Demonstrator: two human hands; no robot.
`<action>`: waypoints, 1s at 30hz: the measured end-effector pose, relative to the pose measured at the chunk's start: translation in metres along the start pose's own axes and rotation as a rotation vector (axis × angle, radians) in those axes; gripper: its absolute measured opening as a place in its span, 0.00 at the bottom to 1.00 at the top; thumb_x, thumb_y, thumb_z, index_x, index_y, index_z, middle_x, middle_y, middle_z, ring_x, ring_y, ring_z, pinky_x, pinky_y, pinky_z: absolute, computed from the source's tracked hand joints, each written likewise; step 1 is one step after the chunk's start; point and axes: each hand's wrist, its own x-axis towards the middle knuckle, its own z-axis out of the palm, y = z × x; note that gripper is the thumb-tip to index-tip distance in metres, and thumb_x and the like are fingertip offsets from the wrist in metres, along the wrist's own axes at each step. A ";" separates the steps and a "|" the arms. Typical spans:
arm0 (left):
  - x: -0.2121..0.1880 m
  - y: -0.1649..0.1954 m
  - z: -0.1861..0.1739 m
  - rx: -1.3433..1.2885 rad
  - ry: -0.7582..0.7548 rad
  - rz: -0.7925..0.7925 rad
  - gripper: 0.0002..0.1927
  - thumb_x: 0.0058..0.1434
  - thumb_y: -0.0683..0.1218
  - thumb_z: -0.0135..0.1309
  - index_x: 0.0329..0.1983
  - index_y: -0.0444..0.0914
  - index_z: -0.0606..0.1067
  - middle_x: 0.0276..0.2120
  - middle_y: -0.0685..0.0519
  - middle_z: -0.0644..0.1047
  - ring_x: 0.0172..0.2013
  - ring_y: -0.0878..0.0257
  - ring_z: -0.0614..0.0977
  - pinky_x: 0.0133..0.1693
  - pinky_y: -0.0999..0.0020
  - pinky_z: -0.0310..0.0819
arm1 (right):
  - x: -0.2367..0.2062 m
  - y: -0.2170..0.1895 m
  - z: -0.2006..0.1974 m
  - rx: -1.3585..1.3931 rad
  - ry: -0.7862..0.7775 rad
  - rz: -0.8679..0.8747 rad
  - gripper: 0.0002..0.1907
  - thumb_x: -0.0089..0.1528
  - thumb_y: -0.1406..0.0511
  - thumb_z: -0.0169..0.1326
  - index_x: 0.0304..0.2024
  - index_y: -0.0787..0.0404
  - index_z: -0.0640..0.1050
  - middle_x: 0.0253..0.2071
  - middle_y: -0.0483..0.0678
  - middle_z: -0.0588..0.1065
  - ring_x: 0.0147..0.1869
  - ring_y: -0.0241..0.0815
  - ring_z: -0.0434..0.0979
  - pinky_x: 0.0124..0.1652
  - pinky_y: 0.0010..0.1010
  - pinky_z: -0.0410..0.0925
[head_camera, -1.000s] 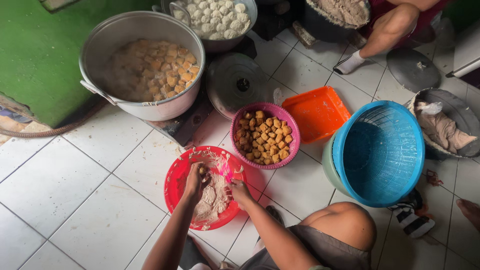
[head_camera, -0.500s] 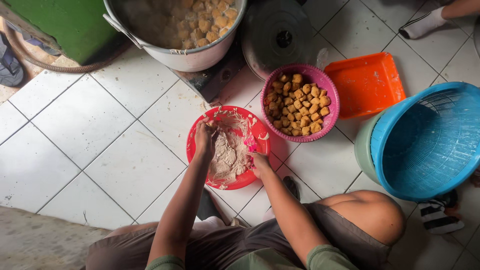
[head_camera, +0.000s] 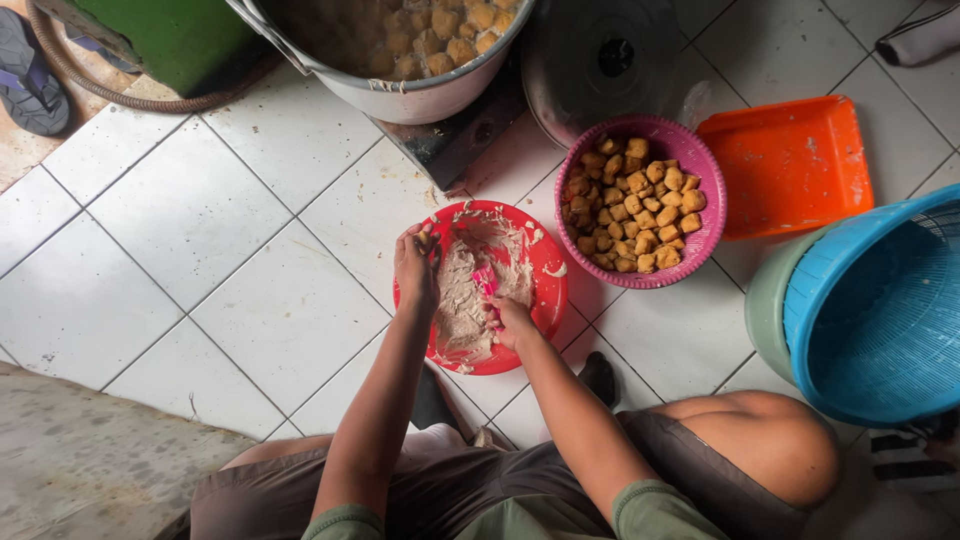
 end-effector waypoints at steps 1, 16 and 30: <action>-0.001 0.000 0.000 -0.014 -0.006 0.001 0.13 0.73 0.50 0.41 0.54 0.40 0.69 0.50 0.52 0.78 0.46 0.63 0.79 0.48 0.67 0.73 | 0.003 -0.001 0.004 0.032 -0.018 -0.008 0.10 0.69 0.65 0.47 0.47 0.62 0.77 0.31 0.43 0.71 0.25 0.30 0.62 0.24 0.21 0.55; 0.001 -0.012 0.009 -0.173 0.095 0.388 0.08 0.71 0.38 0.42 0.52 0.33 0.67 0.45 0.44 0.76 0.44 0.58 0.78 0.50 0.64 0.75 | -0.024 -0.034 -0.018 -0.234 -0.274 -0.194 0.03 0.70 0.66 0.44 0.44 0.57 0.70 0.31 0.44 0.72 0.27 0.32 0.67 0.27 0.23 0.60; -0.176 -0.051 0.093 -0.031 -0.399 0.161 0.08 0.77 0.42 0.42 0.54 0.36 0.70 0.47 0.49 0.72 0.45 0.63 0.73 0.50 0.68 0.69 | -0.172 -0.122 -0.005 -0.959 -0.378 -0.851 0.19 0.58 0.60 0.66 0.42 0.60 0.71 0.37 0.40 0.66 0.34 0.30 0.59 0.35 0.23 0.61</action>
